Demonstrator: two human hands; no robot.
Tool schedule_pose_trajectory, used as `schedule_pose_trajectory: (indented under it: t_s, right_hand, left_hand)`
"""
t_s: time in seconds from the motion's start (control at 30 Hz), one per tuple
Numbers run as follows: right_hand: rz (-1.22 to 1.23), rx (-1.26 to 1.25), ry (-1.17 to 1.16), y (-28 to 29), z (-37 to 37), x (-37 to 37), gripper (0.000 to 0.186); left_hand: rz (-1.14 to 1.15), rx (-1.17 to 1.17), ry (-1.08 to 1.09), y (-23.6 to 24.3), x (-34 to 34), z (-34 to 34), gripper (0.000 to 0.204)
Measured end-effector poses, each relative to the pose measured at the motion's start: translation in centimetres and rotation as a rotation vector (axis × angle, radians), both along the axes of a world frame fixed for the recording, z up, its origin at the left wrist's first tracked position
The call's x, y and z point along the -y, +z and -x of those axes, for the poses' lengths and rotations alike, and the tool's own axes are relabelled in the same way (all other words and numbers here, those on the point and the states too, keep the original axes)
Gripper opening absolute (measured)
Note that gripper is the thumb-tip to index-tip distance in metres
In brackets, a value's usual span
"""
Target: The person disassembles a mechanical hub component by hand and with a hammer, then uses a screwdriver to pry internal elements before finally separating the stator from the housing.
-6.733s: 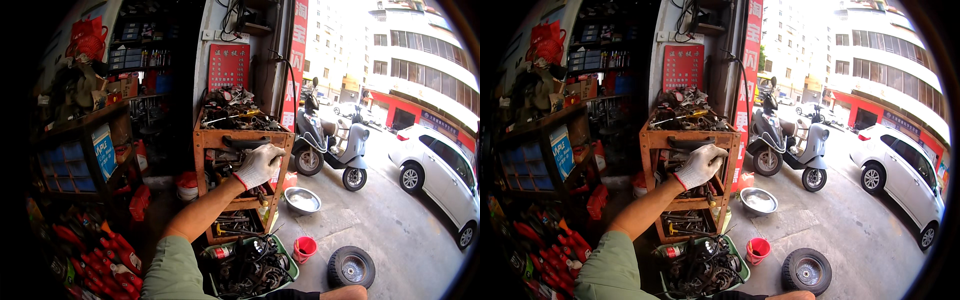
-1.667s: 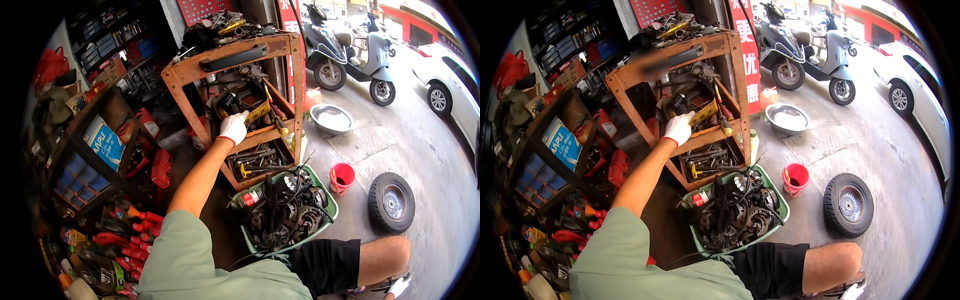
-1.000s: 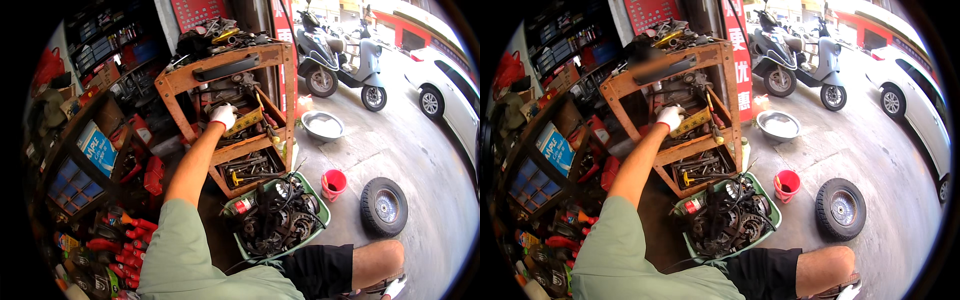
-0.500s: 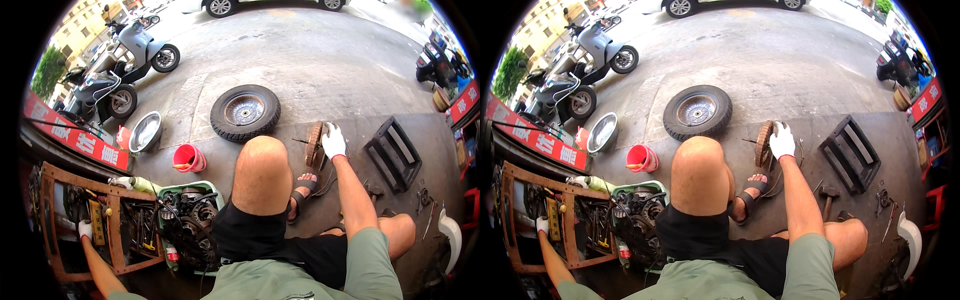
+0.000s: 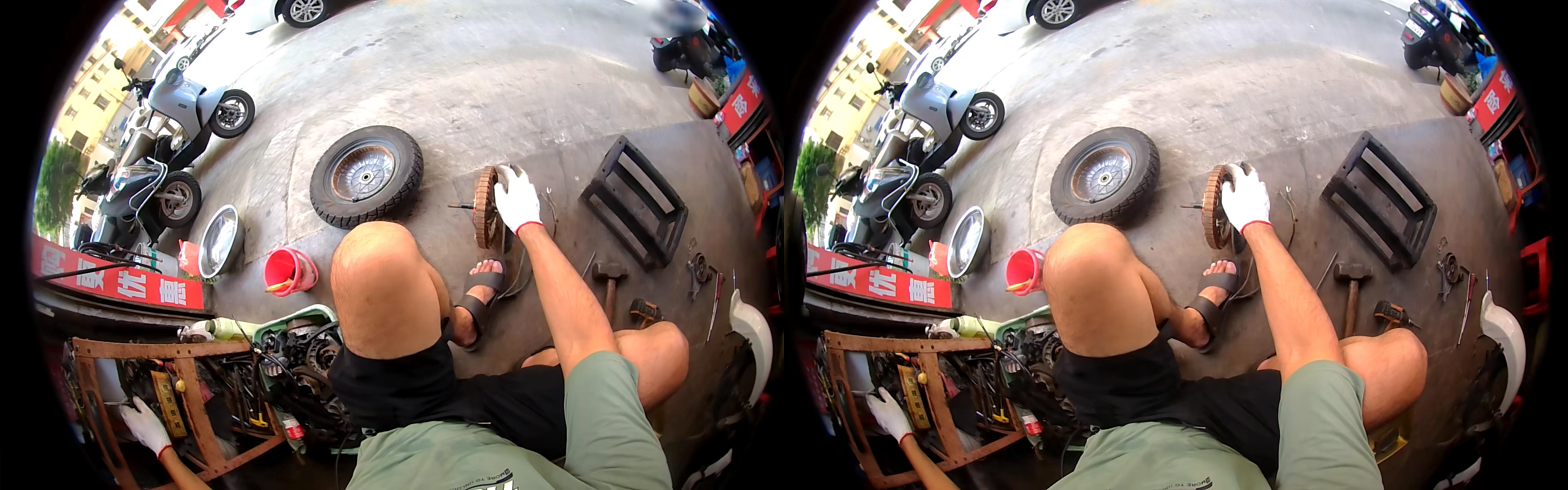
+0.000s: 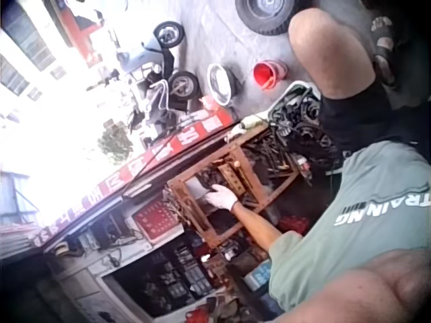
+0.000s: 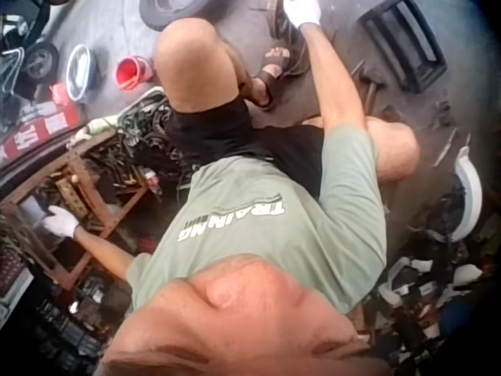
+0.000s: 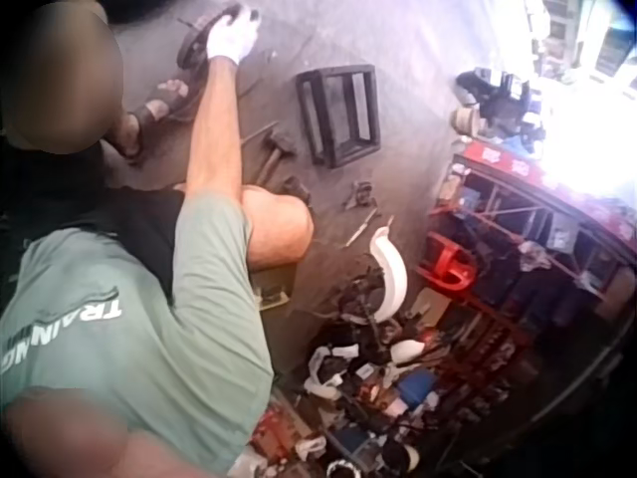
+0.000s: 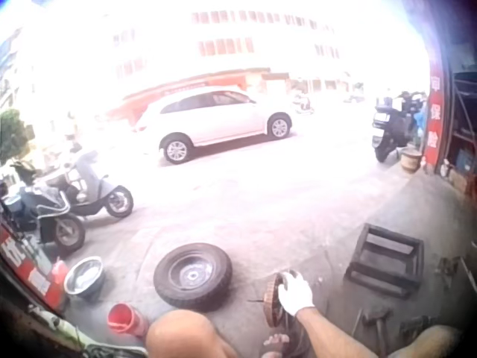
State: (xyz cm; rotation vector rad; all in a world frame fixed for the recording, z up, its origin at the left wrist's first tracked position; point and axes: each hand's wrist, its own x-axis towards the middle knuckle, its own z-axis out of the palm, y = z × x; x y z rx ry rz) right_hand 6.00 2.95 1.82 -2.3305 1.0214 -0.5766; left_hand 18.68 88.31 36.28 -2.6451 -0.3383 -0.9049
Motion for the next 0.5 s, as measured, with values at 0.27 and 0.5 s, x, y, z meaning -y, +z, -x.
schedule_pose_trajectory:
  t_s: [0.27, 0.5]
  right_hand:
    - [-0.044, 0.095, -0.063, -1.0, -0.4, 0.3, 0.039]
    - [-0.256, 0.236, -0.087, -0.9, -0.5, 0.3, 0.028]
  left_hand:
    - [1.102, -0.416, -1.036, -3.4, 28.4, -0.5, 0.025]
    - [1.297, -1.229, -1.169, -14.8, 60.2, -3.7, 0.025]
